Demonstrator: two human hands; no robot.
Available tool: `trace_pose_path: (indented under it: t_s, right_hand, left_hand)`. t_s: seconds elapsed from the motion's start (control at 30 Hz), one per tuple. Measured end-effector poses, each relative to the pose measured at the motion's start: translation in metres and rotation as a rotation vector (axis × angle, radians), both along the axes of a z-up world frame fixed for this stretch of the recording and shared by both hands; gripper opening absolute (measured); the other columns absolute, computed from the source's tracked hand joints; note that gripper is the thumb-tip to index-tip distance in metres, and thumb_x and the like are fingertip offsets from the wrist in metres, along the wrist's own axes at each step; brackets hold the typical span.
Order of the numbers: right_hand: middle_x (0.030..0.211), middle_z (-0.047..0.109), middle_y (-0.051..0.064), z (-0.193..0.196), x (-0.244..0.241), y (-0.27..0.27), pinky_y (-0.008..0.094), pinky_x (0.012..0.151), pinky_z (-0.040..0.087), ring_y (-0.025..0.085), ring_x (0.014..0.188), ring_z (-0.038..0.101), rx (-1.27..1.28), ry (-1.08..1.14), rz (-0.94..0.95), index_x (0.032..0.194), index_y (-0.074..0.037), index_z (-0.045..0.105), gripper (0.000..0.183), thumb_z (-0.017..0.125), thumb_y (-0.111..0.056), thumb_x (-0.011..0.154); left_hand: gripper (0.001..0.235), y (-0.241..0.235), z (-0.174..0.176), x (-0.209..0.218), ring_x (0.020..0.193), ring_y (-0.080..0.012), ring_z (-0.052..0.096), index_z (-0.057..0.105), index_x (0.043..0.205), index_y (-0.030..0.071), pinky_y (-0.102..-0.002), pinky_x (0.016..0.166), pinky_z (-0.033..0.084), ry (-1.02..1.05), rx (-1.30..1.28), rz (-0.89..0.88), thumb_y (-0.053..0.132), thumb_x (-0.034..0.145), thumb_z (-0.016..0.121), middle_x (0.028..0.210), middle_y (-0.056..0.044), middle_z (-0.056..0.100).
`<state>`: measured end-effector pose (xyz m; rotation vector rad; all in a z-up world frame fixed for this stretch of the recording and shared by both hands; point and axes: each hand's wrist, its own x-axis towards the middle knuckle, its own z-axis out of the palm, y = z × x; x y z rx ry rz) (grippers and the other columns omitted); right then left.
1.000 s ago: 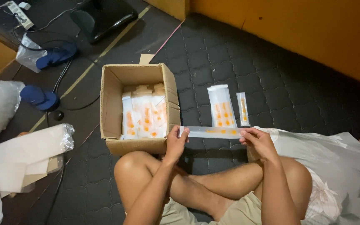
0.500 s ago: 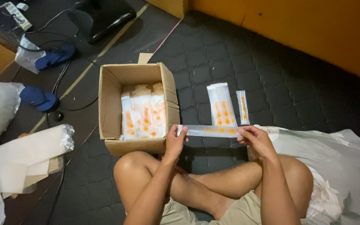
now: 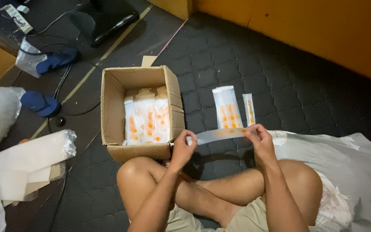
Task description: The person sits on the floor and repeatedly takes small, transparent packets containing orange items from a cardboard box. They hold each packet up to inspect it, then place it on the floor next to other similar packets.
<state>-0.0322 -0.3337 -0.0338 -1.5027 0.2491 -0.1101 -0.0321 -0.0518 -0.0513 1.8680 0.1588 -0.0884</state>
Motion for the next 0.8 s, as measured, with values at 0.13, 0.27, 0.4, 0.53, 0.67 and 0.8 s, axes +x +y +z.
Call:
trace_pose_path:
  t_s: [0.13, 0.27, 0.4, 0.53, 0.67, 0.8]
  right_hand:
    - [0.101, 0.071, 0.011, 0.024, -0.006, 0.016, 0.031, 0.084, 0.05, 0.015, 0.086, 0.061, 0.041, -0.084, 0.032, 0.109, -0.007, 0.057, 0.01, 0.06, -0.01, 0.1]
    - [0.096, 0.071, 0.011, 0.011, -0.01, 0.028, 0.033, 0.081, 0.054, 0.018, 0.085, 0.067, -0.001, -0.122, 0.086, 0.114, -0.007, 0.052, 0.016, 0.06, -0.011, 0.102]
    - [0.094, 0.068, 0.003, -0.012, -0.008, 0.034, 0.025, 0.075, 0.054, 0.008, 0.079, 0.059, -0.015, -0.121, 0.133, 0.119, -0.008, 0.053, 0.019, 0.06, -0.007, 0.101]
    - [0.094, 0.072, 0.003, -0.028, -0.004, 0.035, 0.025, 0.072, 0.055, 0.007, 0.076, 0.061, -0.062, -0.049, 0.213, 0.119, -0.011, 0.054, 0.018, 0.06, -0.011, 0.102]
    - [0.085, 0.074, 0.005, -0.036, -0.003, 0.042, 0.026, 0.064, 0.058, 0.008, 0.067, 0.065, -0.13, -0.002, 0.265, 0.122, -0.014, 0.058, 0.023, 0.064, -0.014, 0.1]
    - [0.083, 0.07, 0.005, -0.03, -0.006, 0.051, 0.025, 0.063, 0.059, 0.009, 0.067, 0.062, 0.016, 0.02, 0.322, 0.129, -0.012, 0.052, 0.032, 0.064, -0.009, 0.099]
  left_hand:
    - [0.015, -0.018, -0.006, -0.013, 0.083, -0.0382, 0.073, 0.07, 0.1, 0.015, -0.044, 0.07, 0.056, 0.025, 0.298, -0.317, 0.016, 0.085, 0.072, 0.086, -0.013, 0.075]
    - [0.029, -0.027, 0.047, -0.024, 0.102, -0.0401, 0.068, 0.069, 0.111, 0.008, -0.048, 0.088, 0.051, -0.04, 0.35, -0.674, 0.014, 0.082, 0.066, 0.104, -0.019, 0.072]
    - [0.049, -0.041, 0.047, -0.011, 0.104, -0.0402, 0.065, 0.067, 0.13, 0.002, -0.051, 0.095, 0.05, -0.174, -0.052, -0.543, -0.004, 0.082, 0.065, 0.108, -0.023, 0.069]
    - [0.032, -0.052, 0.021, 0.011, 0.09, -0.0182, 0.066, 0.075, 0.124, 0.015, -0.034, 0.082, 0.053, -0.095, -0.233, -0.355, 0.02, 0.092, 0.074, 0.098, -0.008, 0.073]
    - [0.013, -0.063, 0.005, 0.028, 0.072, -0.0129, 0.064, 0.079, 0.101, 0.012, -0.028, 0.067, 0.052, 0.02, -0.319, -0.187, 0.02, 0.09, 0.079, 0.078, -0.007, 0.074]
    - [0.009, -0.062, 0.002, 0.044, 0.069, -0.0124, 0.059, 0.079, 0.096, 0.011, -0.029, 0.062, 0.05, -0.052, -0.271, -0.1, 0.017, 0.09, 0.078, 0.074, -0.009, 0.073]
